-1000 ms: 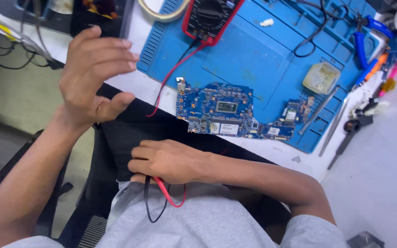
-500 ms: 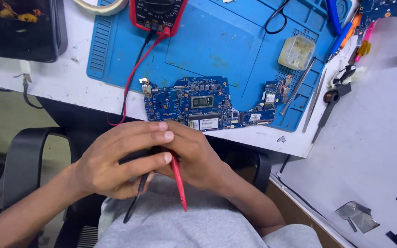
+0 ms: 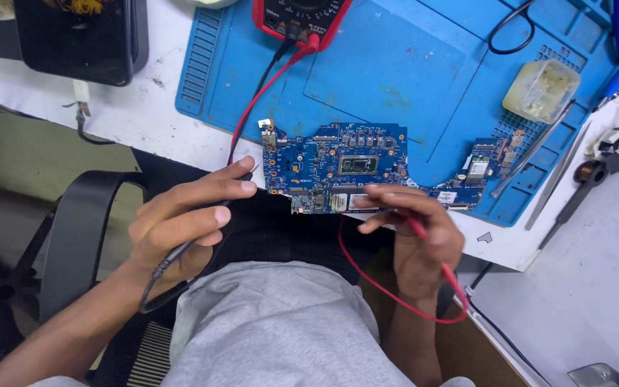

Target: Testing a laptop motherboard using a digital multimeter and probes to diagnose faults.

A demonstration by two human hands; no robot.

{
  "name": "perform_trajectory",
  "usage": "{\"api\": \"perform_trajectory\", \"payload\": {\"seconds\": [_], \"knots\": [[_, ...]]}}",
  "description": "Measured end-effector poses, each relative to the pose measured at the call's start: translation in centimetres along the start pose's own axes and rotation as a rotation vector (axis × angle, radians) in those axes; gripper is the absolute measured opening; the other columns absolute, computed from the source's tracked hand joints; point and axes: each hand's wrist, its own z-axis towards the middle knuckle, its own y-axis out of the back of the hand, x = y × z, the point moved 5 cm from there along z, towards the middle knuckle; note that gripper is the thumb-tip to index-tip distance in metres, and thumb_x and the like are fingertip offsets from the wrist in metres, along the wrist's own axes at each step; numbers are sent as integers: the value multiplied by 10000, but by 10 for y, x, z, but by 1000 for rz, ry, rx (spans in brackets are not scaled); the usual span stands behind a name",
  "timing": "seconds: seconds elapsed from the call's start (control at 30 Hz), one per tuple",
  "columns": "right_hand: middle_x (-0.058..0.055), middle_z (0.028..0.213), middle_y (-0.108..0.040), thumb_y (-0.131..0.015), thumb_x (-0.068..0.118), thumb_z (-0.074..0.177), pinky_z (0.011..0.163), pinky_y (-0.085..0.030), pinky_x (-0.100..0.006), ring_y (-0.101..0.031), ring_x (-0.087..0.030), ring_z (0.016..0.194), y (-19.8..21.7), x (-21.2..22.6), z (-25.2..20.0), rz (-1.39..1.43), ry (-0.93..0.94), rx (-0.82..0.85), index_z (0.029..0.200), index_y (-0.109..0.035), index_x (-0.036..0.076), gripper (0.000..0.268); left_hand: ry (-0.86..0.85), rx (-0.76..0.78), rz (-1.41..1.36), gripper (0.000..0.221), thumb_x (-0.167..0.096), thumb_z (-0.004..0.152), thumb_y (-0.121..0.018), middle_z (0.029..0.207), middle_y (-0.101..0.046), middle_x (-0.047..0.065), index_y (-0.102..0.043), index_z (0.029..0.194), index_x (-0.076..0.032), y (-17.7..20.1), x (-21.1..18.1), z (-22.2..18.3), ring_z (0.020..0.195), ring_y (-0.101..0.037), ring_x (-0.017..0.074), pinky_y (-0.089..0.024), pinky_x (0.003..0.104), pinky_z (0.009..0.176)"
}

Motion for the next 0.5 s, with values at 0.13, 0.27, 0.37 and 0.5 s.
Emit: {"api": "perform_trajectory", "payload": {"seconds": [0.13, 0.27, 0.37, 0.5], "knots": [[-293, 1343, -608, -392, 736, 1037, 637, -669, -368, -729, -407, 1018, 28, -3, 5, 0, -29, -98, 1350, -590, 10, 815, -13, -2, -98, 146, -187, 1175, -344, 1312, -568, 366, -343, 1298, -109, -2, 8, -12, 1296, -620, 585, -624, 668, 1119], [-144, 861, -508, -273, 625, 1050, 478, -439, -286, -555, -230, 680, 37, -16, 0, -367, 220, -288, 1271, -646, 7, 755, 5, -156, -125, 177, -193, 1183, -356, 1227, -565, 251, -371, 1351, -141, -14, 12, -12, 1210, -664, 523, -655, 591, 1049], [-173, 644, -534, -385, 436, 1066, 459, -416, -306, -520, -228, 493, 38, -20, -2, -466, 294, -398, 1245, -650, 5, 537, 32, -235, -64, 159, -242, 1176, -380, 1145, -565, 205, -408, 1294, -139, -20, 25, -22, 1114, -719, 478, -711, 469, 940], [-239, 739, -607, -623, 326, 1022, 454, -507, -329, -565, -265, 483, 35, -16, -1, -378, 209, -466, 1263, -543, 64, 365, 118, -147, -10, 80, -109, 1110, -489, 1170, -516, 217, -519, 1181, -87, -28, 41, -35, 1145, -734, 518, -692, 518, 1019]]}}
